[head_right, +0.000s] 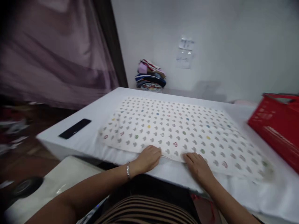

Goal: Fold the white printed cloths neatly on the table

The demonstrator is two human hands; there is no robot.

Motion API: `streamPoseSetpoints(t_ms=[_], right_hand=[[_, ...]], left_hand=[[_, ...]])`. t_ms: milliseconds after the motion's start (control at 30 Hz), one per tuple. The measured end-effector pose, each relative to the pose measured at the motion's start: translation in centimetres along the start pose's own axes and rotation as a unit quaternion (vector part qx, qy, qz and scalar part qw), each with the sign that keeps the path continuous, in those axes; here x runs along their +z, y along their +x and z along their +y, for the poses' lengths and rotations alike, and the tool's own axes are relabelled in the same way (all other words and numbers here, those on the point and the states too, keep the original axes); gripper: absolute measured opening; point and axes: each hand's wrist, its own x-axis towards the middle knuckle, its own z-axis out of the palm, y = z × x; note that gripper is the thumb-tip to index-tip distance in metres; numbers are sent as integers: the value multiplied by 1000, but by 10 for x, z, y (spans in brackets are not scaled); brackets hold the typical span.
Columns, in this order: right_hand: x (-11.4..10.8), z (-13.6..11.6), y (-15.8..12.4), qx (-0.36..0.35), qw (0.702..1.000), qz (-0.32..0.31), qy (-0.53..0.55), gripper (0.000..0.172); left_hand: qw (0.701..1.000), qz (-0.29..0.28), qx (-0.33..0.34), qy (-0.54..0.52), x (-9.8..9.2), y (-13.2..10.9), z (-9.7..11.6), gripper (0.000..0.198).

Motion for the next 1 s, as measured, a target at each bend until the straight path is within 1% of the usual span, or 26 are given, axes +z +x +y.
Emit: streamPoseSetpoints(t_ms=[100,167,233,367,467,600,733,800,900,1000], right_hand=[[21,-20,28,-48,998,38,25,39],[33,-32,42,-83,994,49,51,42],[41,-39,51,-112,990,53,71,44],[50,-36,53,-119,987,74,80,47],[55,-28,51,-115,987,66,92,54],[60,-26,53,-121,987,26,104,64],[64,-35,60,-110,988,51,91,64],[68,-42,64,-121,987,60,88,65],[76,-52,71,-128,987,62,72,66],[86,-60,76,-139,987,57,63,62]], left_hand=[[1000,16,-6,1,0,-4,2,8],[999,31,-12,3,1,-9,3,10],[999,37,-17,9,3,-14,4,9],[998,42,-38,17,7,-23,5,12],[996,47,-66,24,10,-27,2,12],[992,35,-115,47,10,-32,-8,10],[987,48,-138,65,10,-44,-20,8],[985,48,-146,73,7,-51,-25,7],[984,40,-156,74,-3,-59,-28,5],[986,33,-147,67,-14,-66,-29,6]])
